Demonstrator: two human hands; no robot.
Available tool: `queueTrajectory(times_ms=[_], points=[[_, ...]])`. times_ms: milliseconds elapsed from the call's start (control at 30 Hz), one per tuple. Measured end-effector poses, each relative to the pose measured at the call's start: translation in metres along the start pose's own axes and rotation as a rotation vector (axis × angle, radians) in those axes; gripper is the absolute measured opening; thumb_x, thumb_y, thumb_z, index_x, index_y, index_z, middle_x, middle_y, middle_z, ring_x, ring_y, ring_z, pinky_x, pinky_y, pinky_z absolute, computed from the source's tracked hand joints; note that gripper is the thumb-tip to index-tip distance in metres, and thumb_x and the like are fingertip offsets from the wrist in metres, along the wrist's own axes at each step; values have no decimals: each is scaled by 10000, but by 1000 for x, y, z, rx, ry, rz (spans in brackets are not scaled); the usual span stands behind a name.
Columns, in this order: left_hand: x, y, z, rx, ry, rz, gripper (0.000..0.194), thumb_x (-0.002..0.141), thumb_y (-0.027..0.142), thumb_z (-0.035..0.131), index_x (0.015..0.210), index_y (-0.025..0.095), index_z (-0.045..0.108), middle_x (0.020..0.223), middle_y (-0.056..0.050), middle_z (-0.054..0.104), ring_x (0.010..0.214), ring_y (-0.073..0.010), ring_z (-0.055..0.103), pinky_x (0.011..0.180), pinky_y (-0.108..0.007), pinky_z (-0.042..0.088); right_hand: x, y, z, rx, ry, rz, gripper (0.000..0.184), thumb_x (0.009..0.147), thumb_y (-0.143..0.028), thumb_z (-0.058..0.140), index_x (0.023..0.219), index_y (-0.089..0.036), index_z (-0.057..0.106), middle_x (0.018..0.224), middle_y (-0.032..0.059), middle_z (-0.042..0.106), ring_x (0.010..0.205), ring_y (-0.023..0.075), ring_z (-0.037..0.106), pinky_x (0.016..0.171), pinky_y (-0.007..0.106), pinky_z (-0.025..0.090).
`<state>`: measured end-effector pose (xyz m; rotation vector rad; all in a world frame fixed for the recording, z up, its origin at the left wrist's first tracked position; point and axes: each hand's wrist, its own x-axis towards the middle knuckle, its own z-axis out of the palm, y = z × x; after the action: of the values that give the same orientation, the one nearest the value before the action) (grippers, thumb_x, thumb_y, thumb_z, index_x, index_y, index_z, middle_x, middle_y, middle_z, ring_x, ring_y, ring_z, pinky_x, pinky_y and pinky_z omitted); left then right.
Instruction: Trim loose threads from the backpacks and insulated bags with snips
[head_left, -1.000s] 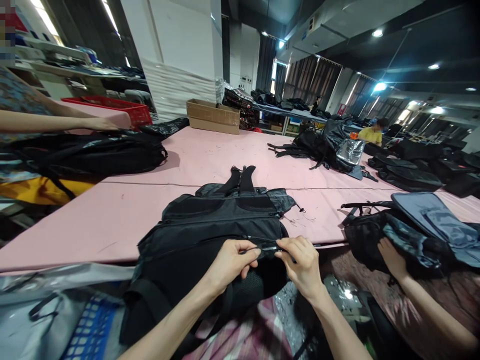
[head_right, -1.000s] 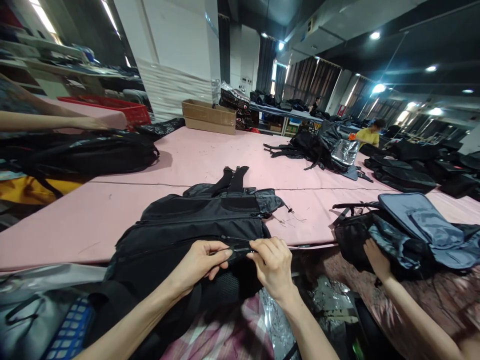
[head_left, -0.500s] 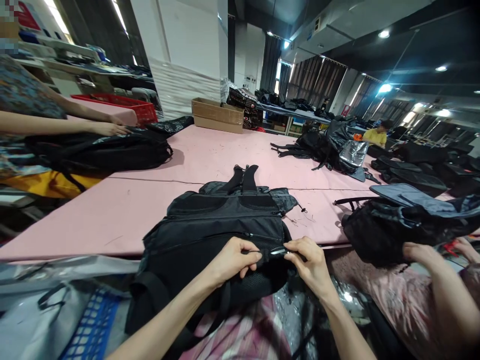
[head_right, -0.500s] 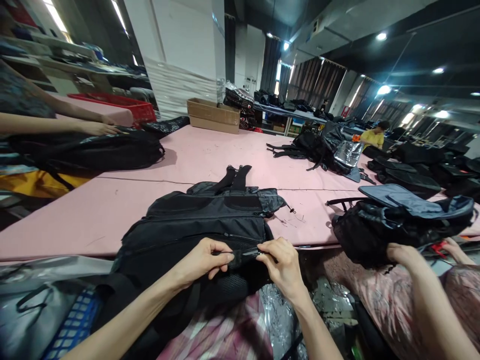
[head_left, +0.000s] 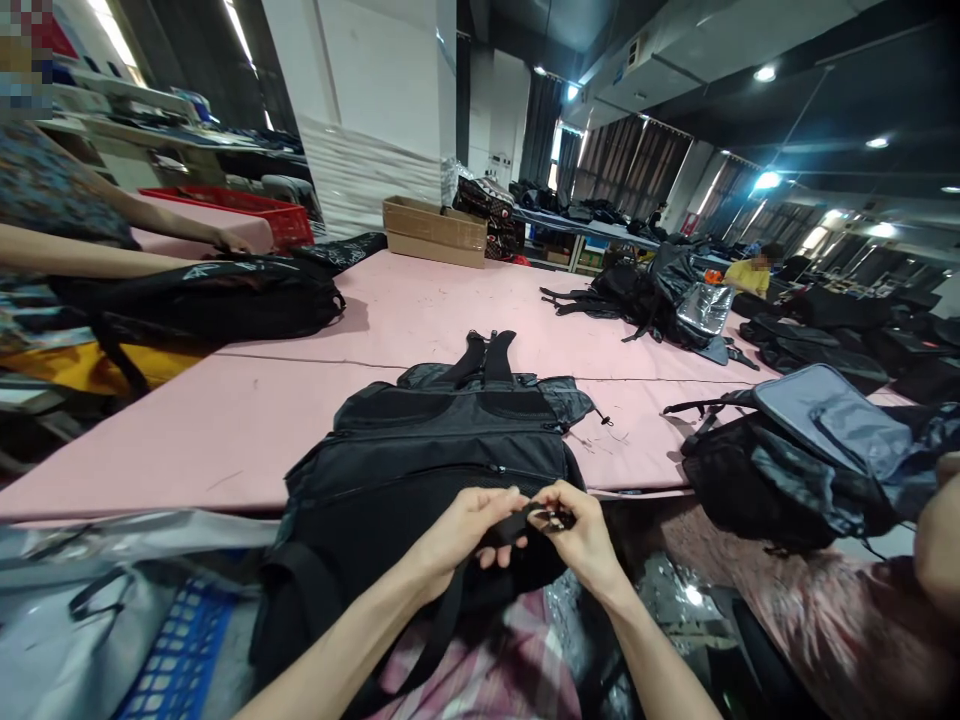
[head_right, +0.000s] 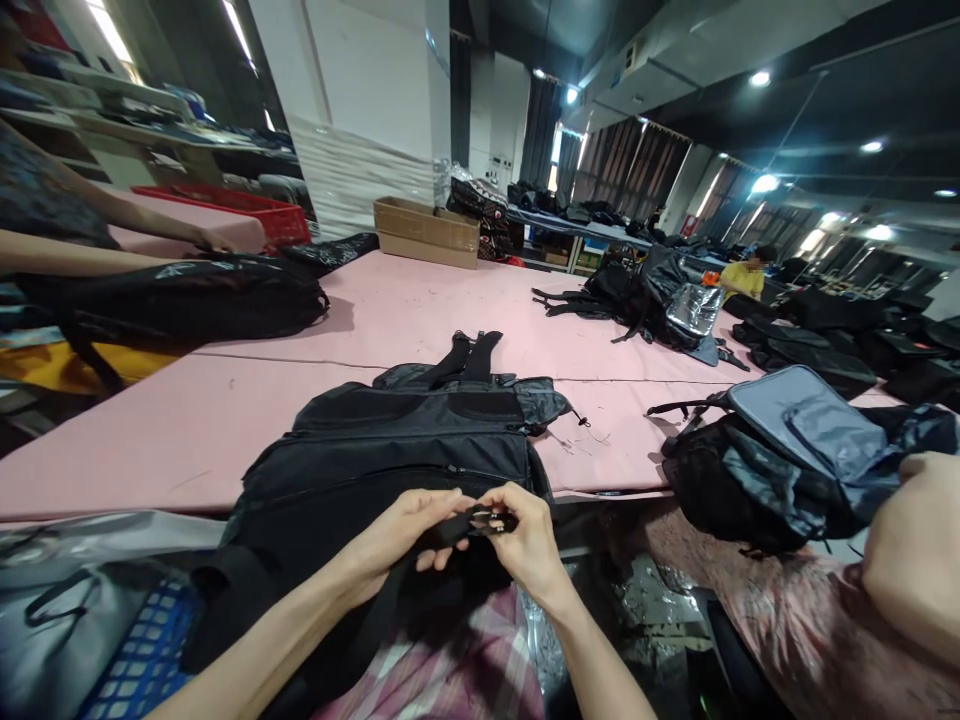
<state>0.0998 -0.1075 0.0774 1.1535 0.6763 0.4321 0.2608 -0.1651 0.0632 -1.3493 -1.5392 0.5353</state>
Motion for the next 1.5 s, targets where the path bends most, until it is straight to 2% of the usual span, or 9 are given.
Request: queueTrajectory(times_ms=[100,167,233,333,467,633,800,1300,1500], points=[[-6,-7,2,-236,-184,-135,397,682,490,654,761,102,615,598,-15,558,417,-45,433,376,-155,261,1,-3,4,-8,3,-157,130,783,-147,529,757,-191,649,683,-5,562,620,105,539,562,211,418],[-9,-12,3,-351,-190,-127,354,612,418,740,690,106,592,501,44,457,379,-14,330,365,-144,214,3,2,1,-99,57,-253,199,786,-119,485,812,-199,666,705,13,574,643,117,550,569,223,426],[-11,-15,4,-383,-44,-7,318,580,354,774,638,110,579,477,56,436,396,-13,323,381,-138,227,5,10,-2,-193,193,-227,228,789,-109,459,820,-193,669,719,27,584,663,129,559,590,237,436],[-13,-14,5,-298,191,137,236,604,293,762,667,106,633,578,5,564,523,-56,474,497,-151,367,3,21,-5,-183,302,-6,142,770,-191,554,872,-184,653,790,37,627,720,157,588,649,264,469],[-14,-11,6,-288,240,162,234,665,293,713,832,130,693,734,-39,663,683,-122,567,659,-213,442,-12,16,4,-122,237,78,336,773,-281,588,1098,-203,560,1003,51,630,892,184,597,742,282,490],[-13,-12,7,-336,225,151,245,662,275,713,868,141,710,783,-55,693,743,-149,598,729,-240,450,-25,0,17,-255,244,-83,164,857,-231,496,988,-191,586,846,38,636,770,153,595,705,276,475],[-13,-14,5,-409,192,106,246,626,280,739,831,146,717,713,-43,692,630,-123,590,641,-220,450,-22,3,19,-331,232,-216,139,859,-178,491,926,-184,613,820,48,652,745,161,586,682,295,461],[-9,-20,7,-400,220,50,263,581,288,754,793,136,718,676,-34,677,647,-129,561,641,-224,414,-25,7,16,-214,220,0,121,835,-240,530,848,-199,642,772,27,650,712,158,594,669,276,469],[-3,-27,9,-202,279,145,199,639,288,698,768,137,710,708,-20,665,739,-154,557,723,-236,400,-23,5,18,-269,187,-131,145,834,-192,526,937,-193,628,832,50,657,752,169,585,676,291,461]])
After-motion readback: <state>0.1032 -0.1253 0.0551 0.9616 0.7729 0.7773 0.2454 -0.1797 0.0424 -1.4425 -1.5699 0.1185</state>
